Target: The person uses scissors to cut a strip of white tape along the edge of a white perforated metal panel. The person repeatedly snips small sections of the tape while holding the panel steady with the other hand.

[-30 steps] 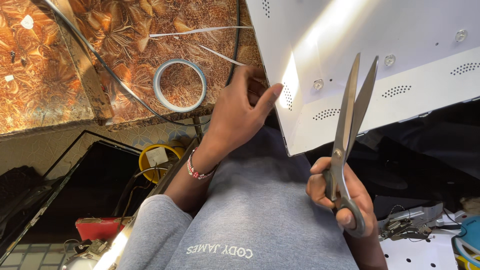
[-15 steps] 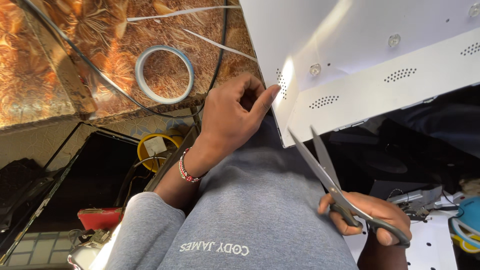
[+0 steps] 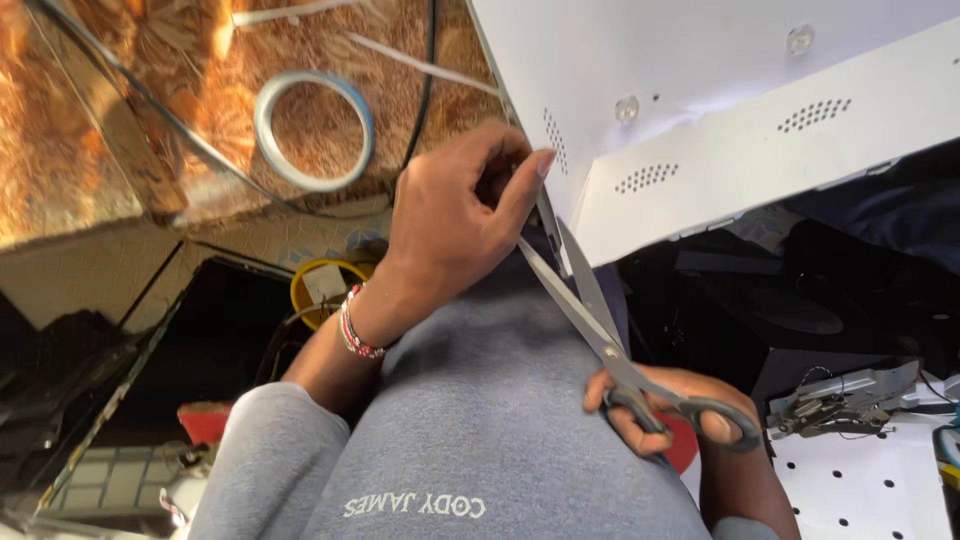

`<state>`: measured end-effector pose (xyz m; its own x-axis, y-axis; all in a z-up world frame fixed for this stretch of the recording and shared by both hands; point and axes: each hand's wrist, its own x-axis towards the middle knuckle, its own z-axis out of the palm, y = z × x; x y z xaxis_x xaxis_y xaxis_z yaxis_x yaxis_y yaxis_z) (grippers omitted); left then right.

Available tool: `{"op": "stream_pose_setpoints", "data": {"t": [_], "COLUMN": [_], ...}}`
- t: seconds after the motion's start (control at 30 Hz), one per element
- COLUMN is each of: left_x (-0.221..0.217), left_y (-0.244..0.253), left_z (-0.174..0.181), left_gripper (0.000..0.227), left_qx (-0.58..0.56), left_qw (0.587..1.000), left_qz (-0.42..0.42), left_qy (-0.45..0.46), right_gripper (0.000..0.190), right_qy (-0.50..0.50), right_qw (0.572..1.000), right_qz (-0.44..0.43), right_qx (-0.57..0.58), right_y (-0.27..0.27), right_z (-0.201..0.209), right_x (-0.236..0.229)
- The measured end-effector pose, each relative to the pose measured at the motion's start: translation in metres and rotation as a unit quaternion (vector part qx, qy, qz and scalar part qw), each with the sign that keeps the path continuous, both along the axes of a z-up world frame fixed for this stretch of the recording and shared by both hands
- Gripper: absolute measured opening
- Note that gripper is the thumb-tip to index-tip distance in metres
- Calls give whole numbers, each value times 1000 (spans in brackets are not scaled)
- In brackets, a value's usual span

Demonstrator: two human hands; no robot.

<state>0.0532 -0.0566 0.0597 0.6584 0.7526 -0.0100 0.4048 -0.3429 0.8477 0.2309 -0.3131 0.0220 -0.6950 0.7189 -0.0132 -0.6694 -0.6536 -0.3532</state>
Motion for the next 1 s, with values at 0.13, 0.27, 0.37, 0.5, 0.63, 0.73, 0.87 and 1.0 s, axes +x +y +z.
{"op": "stream_pose_setpoints", "data": {"t": [0.13,0.27,0.37,0.5,0.63,0.73,0.87,1.0], "left_x": [8,12,16,17,23,25,26,28], "left_y": [-6,-16,-17,-18,-16,-15,-15,-12], "left_z": [0,-8,-11,-13,-21,-28,-33,-27], "left_gripper": [28,28,30,32,31,30,33,41], "left_qx": [-12,4,28,51,34,29,49,19], "left_qw": [998,994,990,990,988,986,985,984], "left_qz": [56,101,131,133,152,160,164,165], "left_qy": [14,28,33,13,22,32,39,61], "right_gripper": [108,104,100,97,93,97,95,93], "right_qy": [-39,-32,-24,-72,-100,-140,-136,-111], "right_qw": [999,999,997,994,994,987,987,990], "right_qz": [10,-3,2,3,-5,-33,-56,-50], "right_qx": [32,37,68,78,53,76,58,66], "right_y": [2,7,13,16,17,15,20,18], "right_z": [-13,-18,-27,-21,-18,-24,-14,-15], "right_x": [2,4,2,0,-8,-16,-26,-26]}}
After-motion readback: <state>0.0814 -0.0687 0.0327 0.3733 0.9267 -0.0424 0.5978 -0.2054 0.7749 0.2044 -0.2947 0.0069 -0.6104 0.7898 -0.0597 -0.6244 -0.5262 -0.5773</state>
